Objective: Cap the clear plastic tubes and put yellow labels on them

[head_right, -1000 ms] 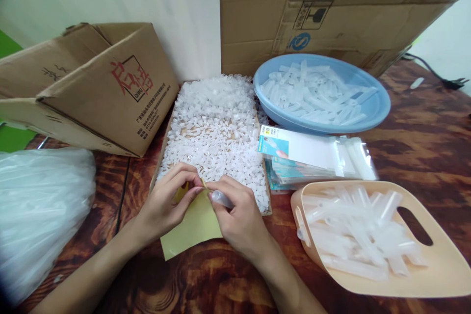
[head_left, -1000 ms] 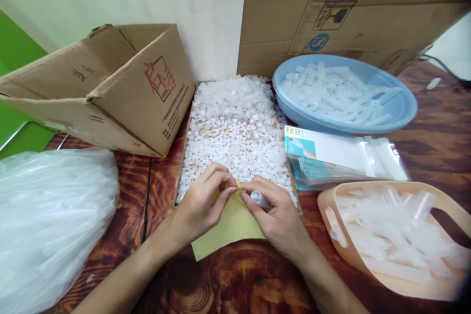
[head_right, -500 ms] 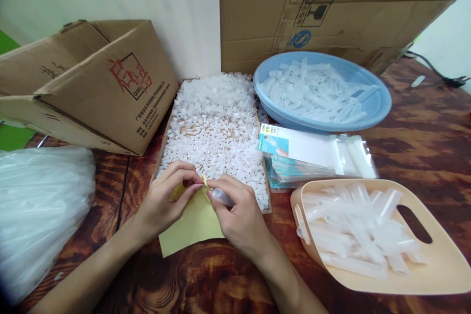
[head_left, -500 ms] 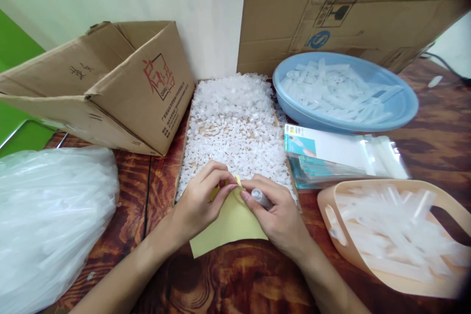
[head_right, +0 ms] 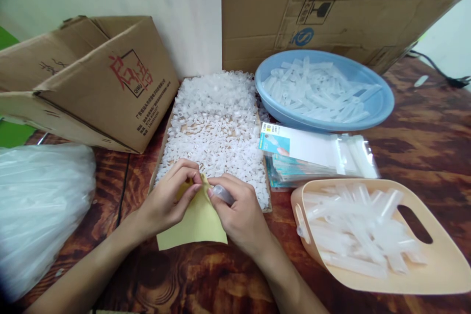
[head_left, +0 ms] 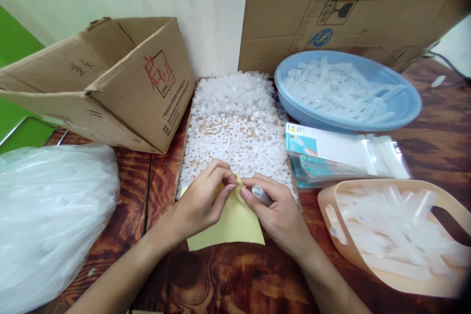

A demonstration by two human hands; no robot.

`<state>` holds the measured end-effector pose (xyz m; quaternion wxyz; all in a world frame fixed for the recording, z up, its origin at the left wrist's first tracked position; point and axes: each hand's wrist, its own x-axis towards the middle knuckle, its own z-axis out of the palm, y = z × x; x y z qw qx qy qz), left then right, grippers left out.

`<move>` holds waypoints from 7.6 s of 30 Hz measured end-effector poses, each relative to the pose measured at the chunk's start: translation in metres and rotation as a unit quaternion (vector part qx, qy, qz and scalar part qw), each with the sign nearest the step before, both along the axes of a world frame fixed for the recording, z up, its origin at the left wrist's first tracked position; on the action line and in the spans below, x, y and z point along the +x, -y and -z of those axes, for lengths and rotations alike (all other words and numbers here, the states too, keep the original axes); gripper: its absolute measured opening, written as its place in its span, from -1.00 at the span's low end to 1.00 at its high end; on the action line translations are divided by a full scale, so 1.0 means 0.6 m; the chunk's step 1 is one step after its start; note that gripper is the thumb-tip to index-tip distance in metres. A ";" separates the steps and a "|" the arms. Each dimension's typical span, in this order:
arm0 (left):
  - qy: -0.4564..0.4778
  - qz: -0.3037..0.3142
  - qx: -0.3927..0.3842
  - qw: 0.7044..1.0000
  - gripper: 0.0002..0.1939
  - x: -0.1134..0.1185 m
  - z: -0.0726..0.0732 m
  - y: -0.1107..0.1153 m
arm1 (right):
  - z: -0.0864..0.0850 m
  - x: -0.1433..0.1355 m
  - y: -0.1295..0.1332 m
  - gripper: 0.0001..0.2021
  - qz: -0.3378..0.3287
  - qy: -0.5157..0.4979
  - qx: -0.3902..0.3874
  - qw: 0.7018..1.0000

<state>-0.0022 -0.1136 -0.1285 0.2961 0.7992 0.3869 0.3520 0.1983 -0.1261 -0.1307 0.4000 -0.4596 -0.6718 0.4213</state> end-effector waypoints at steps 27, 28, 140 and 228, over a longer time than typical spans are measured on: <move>0.114 0.019 -0.150 0.982 -0.91 0.016 -0.011 0.008 | 0.019 0.000 -0.001 -0.76 0.006 0.210 0.201 0.957; 0.115 0.019 -0.151 0.982 -0.91 0.016 -0.011 0.007 | 0.019 0.000 -0.001 -0.76 0.006 0.209 0.201 0.957; 0.016 -0.027 0.282 0.959 -0.54 0.034 -0.011 0.042 | 0.005 -0.004 0.006 -0.62 0.015 0.112 0.110 0.987; -0.213 -0.167 0.102 0.957 -0.70 -0.053 0.056 -0.043 | -0.077 0.336 -0.063 -0.71 0.199 0.475 0.167 0.841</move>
